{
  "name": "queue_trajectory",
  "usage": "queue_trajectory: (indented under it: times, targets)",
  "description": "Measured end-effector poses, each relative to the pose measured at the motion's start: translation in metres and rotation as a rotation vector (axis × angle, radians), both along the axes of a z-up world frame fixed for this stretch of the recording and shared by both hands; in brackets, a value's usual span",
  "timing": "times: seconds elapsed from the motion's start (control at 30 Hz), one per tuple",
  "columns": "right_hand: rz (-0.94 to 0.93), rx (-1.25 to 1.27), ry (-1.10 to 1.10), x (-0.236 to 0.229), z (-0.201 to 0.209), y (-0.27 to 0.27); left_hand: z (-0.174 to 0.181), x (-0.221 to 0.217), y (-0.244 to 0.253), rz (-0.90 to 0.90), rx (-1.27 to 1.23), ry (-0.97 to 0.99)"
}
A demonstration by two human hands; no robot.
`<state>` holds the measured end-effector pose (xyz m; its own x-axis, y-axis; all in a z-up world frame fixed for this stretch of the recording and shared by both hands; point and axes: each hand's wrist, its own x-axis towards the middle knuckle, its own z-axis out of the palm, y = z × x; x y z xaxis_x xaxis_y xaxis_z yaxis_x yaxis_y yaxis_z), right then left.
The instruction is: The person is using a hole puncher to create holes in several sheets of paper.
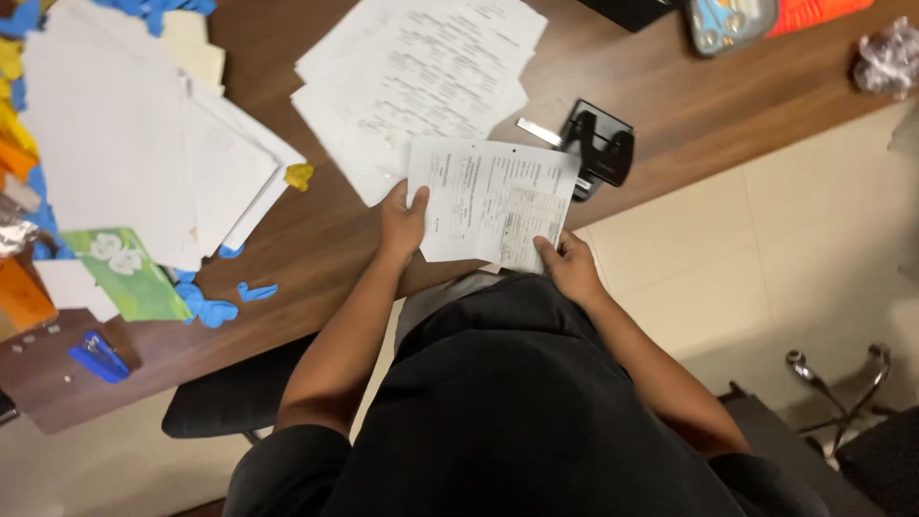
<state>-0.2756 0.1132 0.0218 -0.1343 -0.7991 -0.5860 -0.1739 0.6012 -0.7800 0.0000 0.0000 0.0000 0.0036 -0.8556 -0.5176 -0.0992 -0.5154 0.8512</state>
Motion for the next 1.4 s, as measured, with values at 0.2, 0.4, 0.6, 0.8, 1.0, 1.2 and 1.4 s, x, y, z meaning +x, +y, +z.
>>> queue_trajectory:
  times: [0.2,0.4,0.6,0.8,1.0,1.2,1.4]
  targets:
    - [0.072,-0.355,0.351,0.032,0.026,-0.086,-0.005,0.051,-0.006,0.165,-0.036,0.062]
    - [0.261,-0.629,0.576,0.039,0.008,-0.190,-0.043,0.096,-0.006,0.192,0.027,0.092]
    - [0.366,-0.778,1.147,0.043,-0.005,-0.240,-0.045,0.151,0.021,0.223,-0.026,-0.014]
    - [0.530,-0.967,0.839,0.164,0.033,-0.275,0.012,0.195,0.029,0.266,-0.603,-0.772]
    - [0.795,-0.980,0.256,0.313,0.020,-0.322,0.073,0.243,-0.015,0.138,-0.277,-1.095]
    - [0.918,-0.928,0.207,0.397,-0.008,-0.343,0.057,0.256,-0.016,0.048,-0.012,-0.947]
    - [0.771,-0.510,0.239,0.432,-0.004,-0.340,0.054,0.263,-0.013,0.038,-0.022,-0.905]
